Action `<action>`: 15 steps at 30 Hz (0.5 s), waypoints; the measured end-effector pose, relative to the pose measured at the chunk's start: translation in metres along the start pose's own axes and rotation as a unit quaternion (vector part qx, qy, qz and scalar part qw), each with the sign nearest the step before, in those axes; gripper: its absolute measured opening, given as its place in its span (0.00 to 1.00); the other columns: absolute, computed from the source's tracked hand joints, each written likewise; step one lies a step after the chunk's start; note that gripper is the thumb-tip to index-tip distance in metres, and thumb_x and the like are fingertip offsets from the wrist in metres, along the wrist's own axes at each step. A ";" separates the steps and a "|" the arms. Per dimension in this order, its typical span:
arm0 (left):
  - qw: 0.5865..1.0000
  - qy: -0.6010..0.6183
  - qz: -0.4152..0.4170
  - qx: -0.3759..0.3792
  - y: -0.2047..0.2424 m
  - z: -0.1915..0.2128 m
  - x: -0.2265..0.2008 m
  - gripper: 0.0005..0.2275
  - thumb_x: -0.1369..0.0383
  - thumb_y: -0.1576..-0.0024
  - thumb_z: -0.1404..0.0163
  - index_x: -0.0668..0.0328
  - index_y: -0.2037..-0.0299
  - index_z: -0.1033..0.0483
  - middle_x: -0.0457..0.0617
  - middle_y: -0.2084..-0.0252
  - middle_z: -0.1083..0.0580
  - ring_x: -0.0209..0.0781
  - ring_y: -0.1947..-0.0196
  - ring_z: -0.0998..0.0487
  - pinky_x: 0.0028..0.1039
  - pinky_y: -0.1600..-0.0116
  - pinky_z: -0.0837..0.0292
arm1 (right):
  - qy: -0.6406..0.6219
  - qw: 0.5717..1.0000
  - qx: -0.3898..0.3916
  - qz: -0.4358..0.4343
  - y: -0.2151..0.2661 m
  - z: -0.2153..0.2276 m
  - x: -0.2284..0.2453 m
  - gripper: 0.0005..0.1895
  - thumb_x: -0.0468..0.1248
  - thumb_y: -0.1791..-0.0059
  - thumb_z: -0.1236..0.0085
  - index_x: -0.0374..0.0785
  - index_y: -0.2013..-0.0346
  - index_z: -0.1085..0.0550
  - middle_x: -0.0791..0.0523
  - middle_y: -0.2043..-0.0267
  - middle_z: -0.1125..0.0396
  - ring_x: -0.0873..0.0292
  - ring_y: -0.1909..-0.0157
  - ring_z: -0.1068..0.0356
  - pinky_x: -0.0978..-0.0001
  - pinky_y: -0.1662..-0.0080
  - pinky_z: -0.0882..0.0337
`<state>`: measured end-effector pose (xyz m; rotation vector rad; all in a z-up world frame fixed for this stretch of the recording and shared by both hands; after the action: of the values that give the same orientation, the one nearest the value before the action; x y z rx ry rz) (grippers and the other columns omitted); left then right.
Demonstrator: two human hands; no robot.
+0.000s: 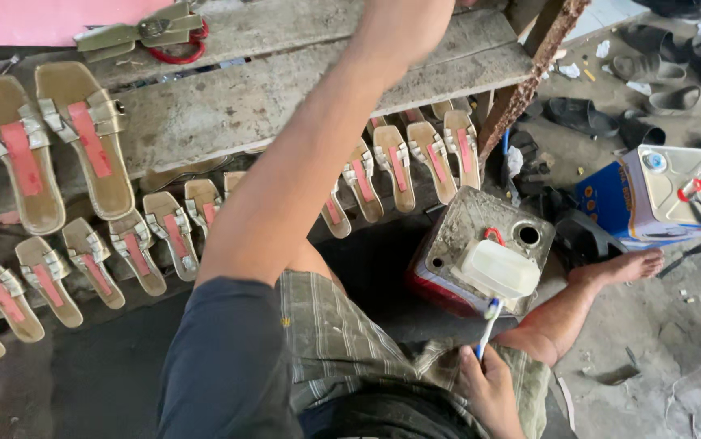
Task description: The person is cleaning a series of beige sandals with pink straps using a toothbrush. They repeatedly dip the toothbrush into a white container and scrub the straps and soles of the sandals. The person handles the sandals one at a time, placing them back on a shelf after cleaning.
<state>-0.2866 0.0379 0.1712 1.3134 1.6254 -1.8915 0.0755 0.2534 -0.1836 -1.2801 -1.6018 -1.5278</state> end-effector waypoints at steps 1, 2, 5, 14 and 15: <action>0.999 0.026 0.018 0.023 0.020 -0.002 0.002 0.18 0.53 0.33 0.54 0.62 0.54 0.24 0.47 0.62 0.19 0.29 0.71 0.25 0.22 0.67 0.26 | 0.046 0.998 -0.012 0.042 -0.003 -0.003 0.008 0.12 0.40 0.43 0.49 0.34 0.66 0.32 0.61 0.79 0.41 0.67 0.78 0.45 0.72 0.76 0.45; 0.996 0.060 0.041 0.047 0.049 -0.008 0.006 0.18 0.52 0.33 0.54 0.62 0.54 0.24 0.47 0.62 0.19 0.29 0.72 0.26 0.22 0.68 0.27 | 0.092 0.992 -0.026 0.078 -0.005 -0.002 0.019 0.13 0.40 0.43 0.51 0.34 0.67 0.33 0.59 0.79 0.39 0.65 0.78 0.43 0.71 0.74 0.43; 0.973 -0.004 0.182 0.145 0.160 -0.038 0.023 0.19 0.51 0.32 0.55 0.60 0.59 0.22 0.45 0.62 0.18 0.27 0.75 0.27 0.20 0.69 0.30 | 0.048 0.987 -0.012 0.155 -0.014 -0.011 0.050 0.10 0.39 0.43 0.55 0.35 0.64 0.33 0.55 0.71 0.30 0.63 0.71 0.33 0.70 0.68 0.34; 0.765 0.412 0.435 0.236 0.363 -0.098 0.078 0.18 0.57 0.28 0.51 0.71 0.56 0.22 0.46 0.68 0.25 0.31 0.70 0.30 0.21 0.64 0.35 | -0.252 0.952 0.159 0.072 0.005 -0.058 0.117 0.40 0.49 0.53 0.33 0.29 0.35 0.38 0.37 0.40 0.33 0.41 0.41 0.29 0.44 0.43 0.27; 0.753 0.410 0.451 0.247 0.371 -0.093 0.080 0.21 0.57 0.26 0.50 0.74 0.56 0.20 0.46 0.70 0.26 0.32 0.70 0.30 0.21 0.63 0.35 | -0.255 0.952 0.162 0.051 0.006 -0.061 0.115 0.41 0.48 0.54 0.30 0.29 0.35 0.37 0.36 0.40 0.33 0.39 0.42 0.29 0.43 0.44 0.27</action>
<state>-0.0159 0.0350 -0.1108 2.7472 0.3715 -1.1370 0.0257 0.2221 -0.0670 -1.6140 -1.9639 -0.8553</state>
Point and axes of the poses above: each hand's wrist, its own y-axis away from the middle knuckle, its own z-axis out of the back of the hand, x = y × z, the point moved 1 cm from there along -y, towards the middle knuckle
